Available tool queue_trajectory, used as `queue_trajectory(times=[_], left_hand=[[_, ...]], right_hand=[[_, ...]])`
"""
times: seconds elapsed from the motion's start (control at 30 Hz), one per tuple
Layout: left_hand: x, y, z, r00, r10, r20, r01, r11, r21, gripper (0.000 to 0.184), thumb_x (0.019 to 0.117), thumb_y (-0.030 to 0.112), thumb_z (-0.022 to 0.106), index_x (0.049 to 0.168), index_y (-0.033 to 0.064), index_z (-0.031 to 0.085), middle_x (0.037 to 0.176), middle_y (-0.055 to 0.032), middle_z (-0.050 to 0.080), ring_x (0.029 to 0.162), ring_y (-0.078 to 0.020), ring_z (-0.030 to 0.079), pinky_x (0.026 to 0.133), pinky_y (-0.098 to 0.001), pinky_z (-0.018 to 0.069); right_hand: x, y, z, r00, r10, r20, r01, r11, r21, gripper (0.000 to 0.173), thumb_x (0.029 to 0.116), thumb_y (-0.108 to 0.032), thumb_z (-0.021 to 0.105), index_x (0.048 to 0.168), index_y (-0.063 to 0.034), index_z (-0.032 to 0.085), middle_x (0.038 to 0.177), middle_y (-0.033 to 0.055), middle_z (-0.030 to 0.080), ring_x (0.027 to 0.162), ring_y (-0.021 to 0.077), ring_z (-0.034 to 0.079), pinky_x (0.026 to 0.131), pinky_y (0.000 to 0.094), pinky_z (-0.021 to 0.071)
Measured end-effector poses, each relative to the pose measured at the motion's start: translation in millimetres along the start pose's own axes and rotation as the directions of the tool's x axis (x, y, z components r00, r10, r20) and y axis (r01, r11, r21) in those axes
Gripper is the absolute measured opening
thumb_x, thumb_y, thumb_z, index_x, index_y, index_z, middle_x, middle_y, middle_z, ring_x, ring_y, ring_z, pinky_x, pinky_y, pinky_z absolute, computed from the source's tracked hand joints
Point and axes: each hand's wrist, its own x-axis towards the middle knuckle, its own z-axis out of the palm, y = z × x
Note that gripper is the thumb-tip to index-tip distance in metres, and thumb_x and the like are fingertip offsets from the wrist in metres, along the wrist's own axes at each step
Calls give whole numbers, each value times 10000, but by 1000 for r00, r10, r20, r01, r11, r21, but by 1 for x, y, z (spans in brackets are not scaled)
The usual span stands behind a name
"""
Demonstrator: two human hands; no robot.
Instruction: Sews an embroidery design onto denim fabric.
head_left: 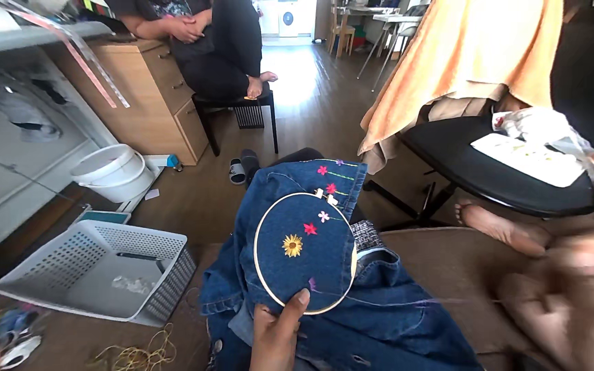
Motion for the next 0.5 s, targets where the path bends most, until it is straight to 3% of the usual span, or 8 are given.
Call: queue_trajectory(times=[0.1,0.17,0.3,0.5], left_hand=[[-2,3,0,999,-36,5,36,998,-60,255,903,-95,553,1127,23,525,942,-51,769,858,-144,762,817,-351,646],[-2,4,-2,999,-44,11,45,997,-56,273,891,-113,548,1126,20,516,944,-58,767,858,-147,760,817,-354,643],[-1,3,-5,999,-41,25,42,997,-63,259,864,-133,585,1081,9,576,936,-81,770,847,-146,759,804,-337,640],[2,-1,-6,1000,-4,23,5,998,-65,250,835,-139,613,1041,4,613,919,-83,772,833,-138,758,795,-327,638]], right_hand=[[-38,-24,59,911,-32,412,-25,991,130,187,1031,-111,573,1121,45,620,950,119,672,675,109,653,583,281,576],[-57,-33,95,843,-61,534,-97,960,263,139,984,-28,610,1088,50,658,987,157,649,703,134,656,613,274,586],[-75,-30,131,850,2,527,-203,924,324,114,950,-7,644,1037,42,697,940,130,639,667,105,643,598,232,584],[-75,-24,143,870,138,474,-317,892,322,114,904,-21,674,1007,7,713,809,29,659,624,22,584,563,172,506]])
